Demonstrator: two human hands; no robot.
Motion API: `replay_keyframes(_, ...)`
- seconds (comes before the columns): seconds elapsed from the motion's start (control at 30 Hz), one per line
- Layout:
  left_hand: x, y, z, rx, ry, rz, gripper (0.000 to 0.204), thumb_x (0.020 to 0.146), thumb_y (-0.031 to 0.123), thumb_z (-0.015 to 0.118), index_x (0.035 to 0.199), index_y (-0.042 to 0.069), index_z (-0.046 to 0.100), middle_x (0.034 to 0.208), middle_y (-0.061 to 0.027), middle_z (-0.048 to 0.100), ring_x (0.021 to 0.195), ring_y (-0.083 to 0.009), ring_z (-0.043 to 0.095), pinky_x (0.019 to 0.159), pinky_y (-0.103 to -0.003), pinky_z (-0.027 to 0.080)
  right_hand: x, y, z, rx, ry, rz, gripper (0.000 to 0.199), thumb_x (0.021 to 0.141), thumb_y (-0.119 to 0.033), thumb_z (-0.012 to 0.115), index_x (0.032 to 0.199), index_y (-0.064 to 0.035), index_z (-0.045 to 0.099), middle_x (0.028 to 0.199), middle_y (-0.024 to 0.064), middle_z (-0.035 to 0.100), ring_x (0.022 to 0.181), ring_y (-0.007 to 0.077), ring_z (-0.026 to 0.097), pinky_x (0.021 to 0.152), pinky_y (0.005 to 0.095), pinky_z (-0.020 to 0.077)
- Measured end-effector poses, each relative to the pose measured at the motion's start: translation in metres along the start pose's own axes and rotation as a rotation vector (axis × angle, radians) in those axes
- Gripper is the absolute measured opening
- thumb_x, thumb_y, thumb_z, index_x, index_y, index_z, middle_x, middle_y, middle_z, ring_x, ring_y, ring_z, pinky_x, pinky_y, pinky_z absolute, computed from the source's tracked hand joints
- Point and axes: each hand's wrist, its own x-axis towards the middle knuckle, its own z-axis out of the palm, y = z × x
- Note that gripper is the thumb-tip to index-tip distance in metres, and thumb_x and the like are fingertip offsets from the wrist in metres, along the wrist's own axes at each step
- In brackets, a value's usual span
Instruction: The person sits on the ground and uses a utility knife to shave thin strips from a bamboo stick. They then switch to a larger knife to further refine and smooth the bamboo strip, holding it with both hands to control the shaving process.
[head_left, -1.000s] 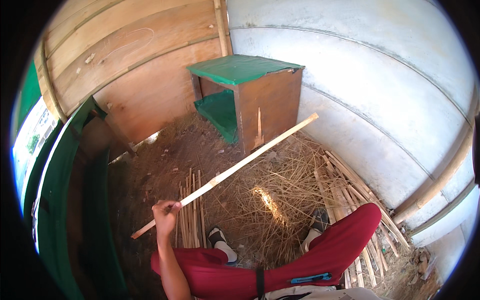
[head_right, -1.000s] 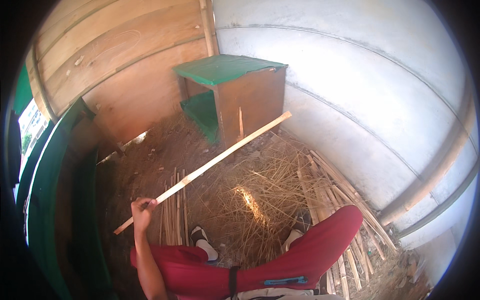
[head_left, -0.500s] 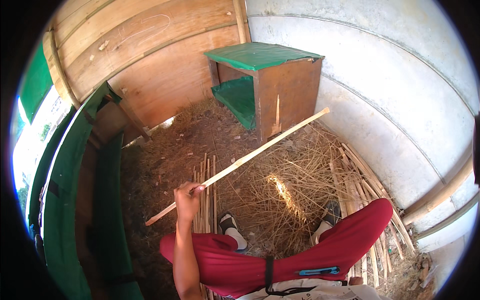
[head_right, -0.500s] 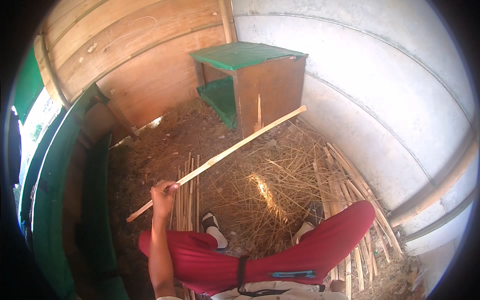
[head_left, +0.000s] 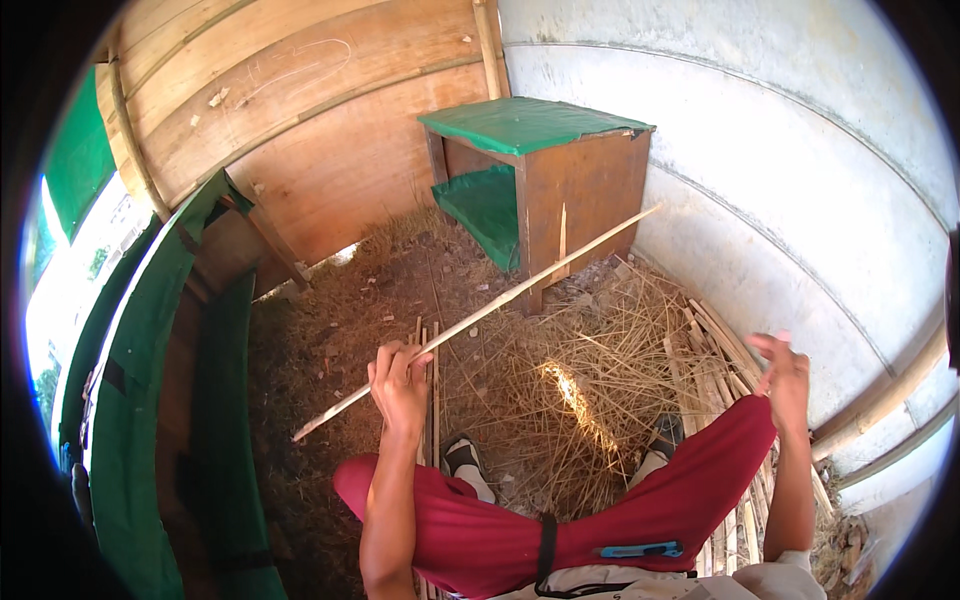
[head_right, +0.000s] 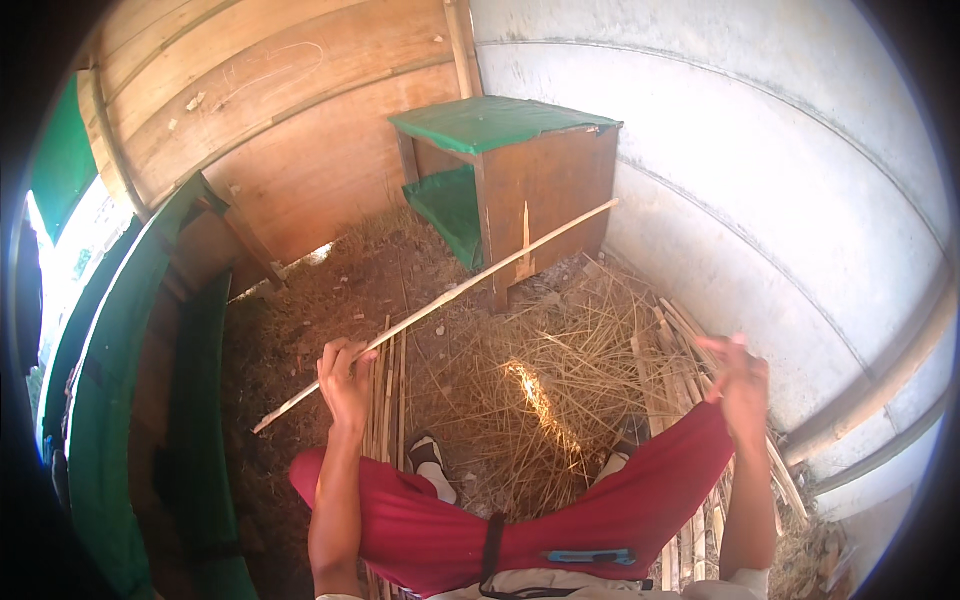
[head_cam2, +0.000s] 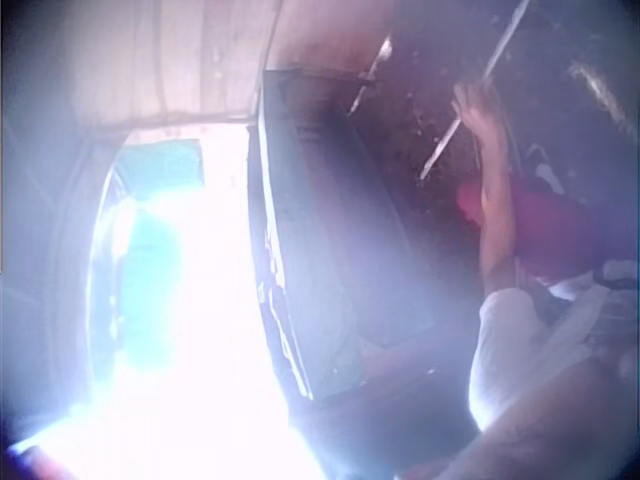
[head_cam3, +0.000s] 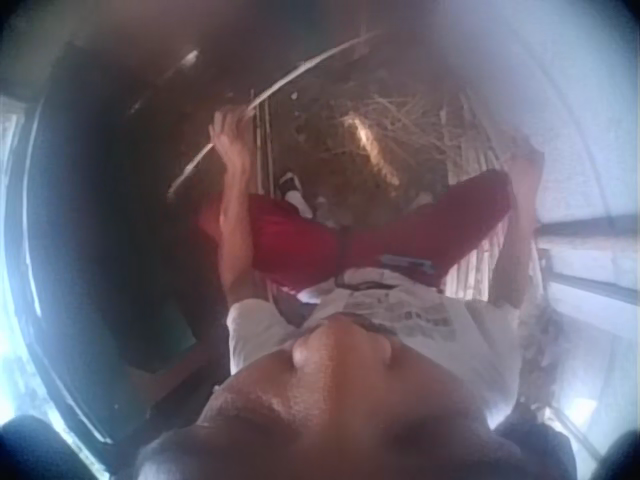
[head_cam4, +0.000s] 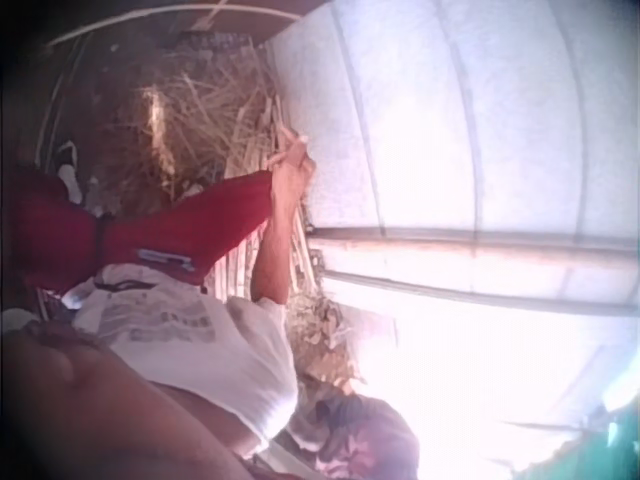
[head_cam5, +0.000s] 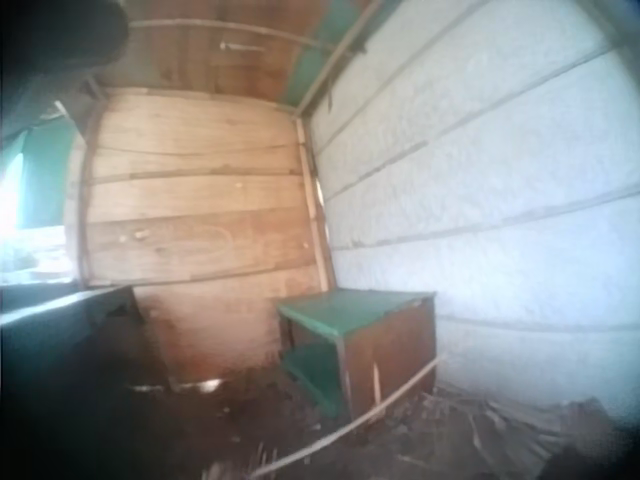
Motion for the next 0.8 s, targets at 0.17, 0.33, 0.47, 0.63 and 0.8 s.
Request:
replay_keyframes(0.17, 0.025, 0.021, 0.016, -0.129, 0.042, -0.041, 0.021, 0.072, 0.003, 0.080, 0.090, 0.005, 0.069, 0.099, -0.0092, 0.065, 0.091, -0.0290, 0.059, 0.082, -0.039, 0.043, 0.043, -0.063, 0.070, 0.104, -0.091, -0.164, 0.043, 0.101, -0.019, 0.034, 0.122, -0.0038, 0.067, 0.092, 0.0184, 0.074, 0.087, 0.0217, 0.070, 0.091, 0.0378, 0.0493)
replay_keyframes(0.33, 0.027, 0.025, 0.038, -0.140, 0.042, 0.018, 0.023, 0.070, 0.002, 0.081, 0.090, 0.006, 0.071, 0.099, -0.0088, 0.065, 0.094, -0.0289, 0.058, 0.083, -0.038, 0.042, 0.088, -0.028, 0.140, 0.236, -0.107, -0.034, 0.040, 0.099, -0.014, 0.035, 0.119, -0.0001, 0.067, 0.106, 0.0212, 0.071, 0.082, 0.0216, 0.070, 0.080, 0.0334, 0.0533)
replay_keyframes(0.47, 0.026, 0.034, 0.049, -0.173, 0.007, 0.023, 0.025, 0.067, 0.001, 0.083, 0.089, 0.005, 0.071, 0.097, -0.0090, 0.066, 0.091, -0.0285, 0.059, 0.083, -0.038, 0.043, 0.085, 0.063, 0.187, 0.645, -0.184, 0.480, 0.045, 0.102, -0.027, 0.038, 0.133, 0.0022, 0.053, 0.115, 0.0216, 0.067, 0.089, 0.0230, 0.068, 0.079, 0.0357, 0.0547)
replay_keyframes(0.63, 0.018, 0.043, 0.051, -0.296, -0.096, -0.019, 0.026, 0.066, 0.000, 0.084, 0.088, 0.004, 0.071, 0.095, -0.0094, 0.066, 0.089, -0.0266, 0.061, 0.084, -0.036, 0.041, 0.072, 0.045, 0.189, 0.904, -0.512, 0.554, 0.067, 0.101, -0.051, 0.042, 0.142, 0.0020, 0.038, 0.123, 0.0232, 0.060, 0.093, 0.0236, 0.066, 0.078, 0.0358, 0.0565)
replay_keyframes(0.8, 0.003, 0.053, 0.064, -0.429, -0.260, -0.060, 0.026, 0.067, 0.000, 0.084, 0.089, 0.004, 0.071, 0.096, -0.0088, 0.067, 0.084, -0.0247, 0.064, 0.084, -0.035, 0.041, 0.073, 0.047, 0.190, 0.958, -0.385, 0.373, 0.055, 0.098, -0.040, 0.058, 0.129, 0.0044, 0.049, 0.107, 0.0181, 0.064, 0.083, 0.0200, 0.068, 0.069, 0.0292, 0.0583)
